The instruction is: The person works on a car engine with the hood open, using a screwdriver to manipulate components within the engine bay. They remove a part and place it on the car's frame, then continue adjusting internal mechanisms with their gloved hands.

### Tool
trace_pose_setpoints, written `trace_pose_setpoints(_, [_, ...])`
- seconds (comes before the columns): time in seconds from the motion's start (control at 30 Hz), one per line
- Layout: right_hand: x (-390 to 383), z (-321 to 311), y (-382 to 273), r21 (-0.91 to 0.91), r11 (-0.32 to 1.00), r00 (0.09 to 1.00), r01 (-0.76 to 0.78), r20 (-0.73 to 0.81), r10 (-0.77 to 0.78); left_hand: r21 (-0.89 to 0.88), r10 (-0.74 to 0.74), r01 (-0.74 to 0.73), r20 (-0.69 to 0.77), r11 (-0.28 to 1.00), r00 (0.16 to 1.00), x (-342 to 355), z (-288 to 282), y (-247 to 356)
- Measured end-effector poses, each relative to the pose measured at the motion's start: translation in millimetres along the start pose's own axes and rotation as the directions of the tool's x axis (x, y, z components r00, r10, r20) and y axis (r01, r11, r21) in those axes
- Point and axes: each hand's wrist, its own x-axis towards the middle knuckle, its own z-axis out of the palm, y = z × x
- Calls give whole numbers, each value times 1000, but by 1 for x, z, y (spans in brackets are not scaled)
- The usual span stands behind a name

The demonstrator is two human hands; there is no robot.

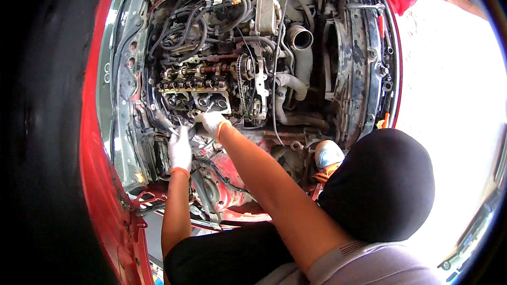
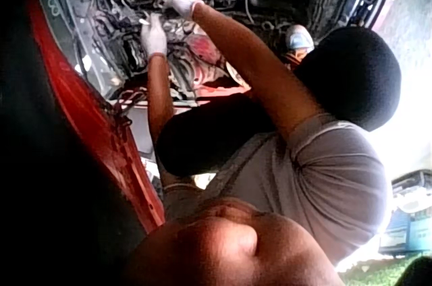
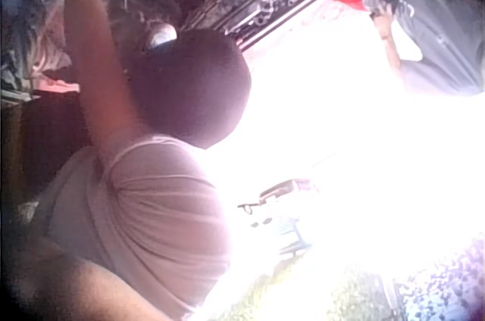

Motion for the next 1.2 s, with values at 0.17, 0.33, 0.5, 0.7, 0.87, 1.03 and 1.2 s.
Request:
trace_pose_setpoints(0.17, [4, 20, 10, -282, 956, 997, -79, -22, 76, 337, 343, -317, -18, 886, 939, 3, -17, -32])
trace_pose_setpoints(0.33, [80, -74, 40, -519, 375, 629, 768, 506, -590, 140, 189, -196, 62, 970, 980, 16, 10, -2])
trace_pose_setpoints(0.5, [-19, 28, -4, -308, 949, 998, -66, -23, 62, -46, 26, -29, -60, 999, 998, -3, -10, -24])
trace_pose_setpoints(0.7, [-1, -14, 7, -403, 770, 869, 495, 253, -425, 642, 610, -623, 290, 447, 737, 0, -2, 5])
trace_pose_setpoints(0.87, [-2, 2, 4, -101, 994, 999, -41, 9, 42, -631, -398, 358, 85, 688, 913, 5, 1, 1])
trace_pose_setpoints(1.03, [11, -2, 5, -31, 999, 1000, -28, -7, 28, 31, 61, -61, 11, 998, 998, 14, -12, -16])
trace_pose_setpoints(1.2, [6, 2, 7, -69, 998, 1000, -8, -22, 6, -416, -167, 118, -82, 901, 983, 15, 3, -4])
